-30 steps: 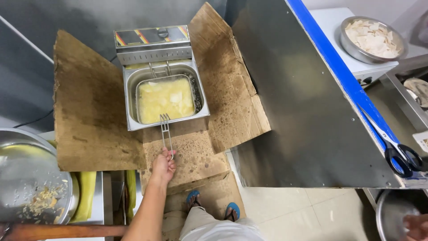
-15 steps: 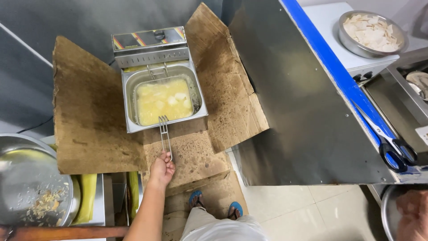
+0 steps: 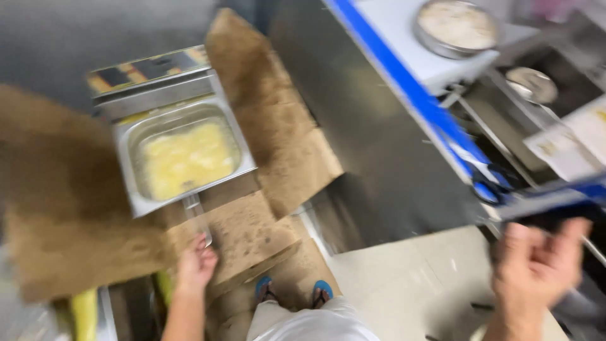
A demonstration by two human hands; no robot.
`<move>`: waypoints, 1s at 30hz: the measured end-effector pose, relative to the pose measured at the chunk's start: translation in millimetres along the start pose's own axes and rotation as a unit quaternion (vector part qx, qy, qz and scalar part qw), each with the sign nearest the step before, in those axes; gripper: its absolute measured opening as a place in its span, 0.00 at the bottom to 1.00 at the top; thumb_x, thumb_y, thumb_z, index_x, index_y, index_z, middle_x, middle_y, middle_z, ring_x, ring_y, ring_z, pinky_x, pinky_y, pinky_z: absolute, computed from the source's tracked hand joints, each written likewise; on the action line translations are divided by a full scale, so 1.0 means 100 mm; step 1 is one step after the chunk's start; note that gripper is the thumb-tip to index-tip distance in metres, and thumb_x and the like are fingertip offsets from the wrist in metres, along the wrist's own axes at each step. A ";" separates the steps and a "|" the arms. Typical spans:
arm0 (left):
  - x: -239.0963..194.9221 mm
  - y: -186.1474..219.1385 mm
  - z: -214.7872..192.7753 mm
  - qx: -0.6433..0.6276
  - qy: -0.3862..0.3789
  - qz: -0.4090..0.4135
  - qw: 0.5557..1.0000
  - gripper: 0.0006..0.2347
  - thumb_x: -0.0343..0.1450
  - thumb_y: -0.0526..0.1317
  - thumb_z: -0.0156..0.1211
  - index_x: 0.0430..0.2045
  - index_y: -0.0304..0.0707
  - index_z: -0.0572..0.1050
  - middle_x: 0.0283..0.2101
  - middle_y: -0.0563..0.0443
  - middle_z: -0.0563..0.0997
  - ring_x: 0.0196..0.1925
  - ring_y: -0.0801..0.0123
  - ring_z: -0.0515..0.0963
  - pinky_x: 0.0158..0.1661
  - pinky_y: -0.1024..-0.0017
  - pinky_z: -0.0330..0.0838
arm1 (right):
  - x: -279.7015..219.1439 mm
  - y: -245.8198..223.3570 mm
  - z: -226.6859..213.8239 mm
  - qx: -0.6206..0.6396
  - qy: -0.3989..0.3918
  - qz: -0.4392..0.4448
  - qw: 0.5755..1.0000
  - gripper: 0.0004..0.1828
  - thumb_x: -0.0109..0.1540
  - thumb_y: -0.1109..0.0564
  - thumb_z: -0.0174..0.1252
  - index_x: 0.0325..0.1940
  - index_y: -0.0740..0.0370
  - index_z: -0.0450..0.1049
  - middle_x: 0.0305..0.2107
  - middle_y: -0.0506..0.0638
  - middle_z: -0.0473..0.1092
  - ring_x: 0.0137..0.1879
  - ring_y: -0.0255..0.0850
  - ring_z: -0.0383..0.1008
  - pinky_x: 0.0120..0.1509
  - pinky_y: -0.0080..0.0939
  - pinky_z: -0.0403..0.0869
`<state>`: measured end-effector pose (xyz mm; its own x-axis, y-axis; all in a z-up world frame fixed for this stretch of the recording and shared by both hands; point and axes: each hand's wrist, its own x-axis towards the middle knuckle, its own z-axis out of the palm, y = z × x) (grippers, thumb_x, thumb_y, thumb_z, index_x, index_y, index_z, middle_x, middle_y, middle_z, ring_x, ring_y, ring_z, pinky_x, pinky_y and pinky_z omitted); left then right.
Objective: Frying sliced raw materials in a deep fryer and then seasoning the fried chips in a box.
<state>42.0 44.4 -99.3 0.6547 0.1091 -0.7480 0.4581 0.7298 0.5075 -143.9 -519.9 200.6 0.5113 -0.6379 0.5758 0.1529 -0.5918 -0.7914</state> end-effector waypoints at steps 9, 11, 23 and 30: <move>0.59 0.24 -0.63 -0.030 -0.235 -0.001 0.971 0.10 0.83 0.49 0.53 0.33 0.56 0.65 0.26 0.74 0.64 0.21 0.94 0.60 0.26 0.97 0.60 | -0.05 -0.71 0.35 0.071 -0.018 -0.001 0.997 0.44 0.68 0.64 0.57 0.84 0.59 0.43 0.24 0.43 0.60 0.27 0.27 0.53 0.32 0.26 0.60; 0.70 0.27 -0.51 -0.016 -0.216 -0.011 0.976 0.09 0.83 0.49 0.52 0.33 0.57 0.65 0.26 0.74 0.64 0.21 0.94 0.60 0.25 0.96 0.59 | -0.03 -0.63 0.32 0.084 -0.021 -0.028 0.996 0.41 0.67 0.66 0.56 0.82 0.62 0.47 0.23 0.45 0.64 0.26 0.28 0.56 0.30 0.27 0.63; 0.32 0.16 -0.24 -0.009 -0.054 0.015 0.998 0.09 0.79 0.40 0.47 0.27 0.52 0.63 0.24 0.67 0.61 0.19 0.86 0.54 0.21 0.88 0.48 | 0.09 -0.54 0.12 -0.313 -0.078 -0.129 0.938 0.40 0.68 0.50 0.61 0.75 0.79 0.58 0.26 0.43 0.72 0.33 0.46 0.71 0.39 0.46 0.70; -0.11 0.07 0.17 -0.048 0.035 0.022 0.998 0.04 0.76 0.35 0.50 0.36 0.50 0.68 0.26 0.62 0.63 0.16 0.85 0.55 0.15 0.89 0.51 | 0.19 -0.69 0.00 -0.322 -0.106 -0.069 0.938 0.46 0.74 0.55 0.65 0.90 0.77 0.55 0.31 0.52 0.73 0.28 0.46 0.67 0.36 0.44 0.64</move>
<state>48.4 36.8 -80.7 0.6277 0.1871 -0.7556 0.3673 0.7847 0.4994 -144.4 -490.9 266.2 0.6910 -0.4623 0.5557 -0.2779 -0.8796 -0.3861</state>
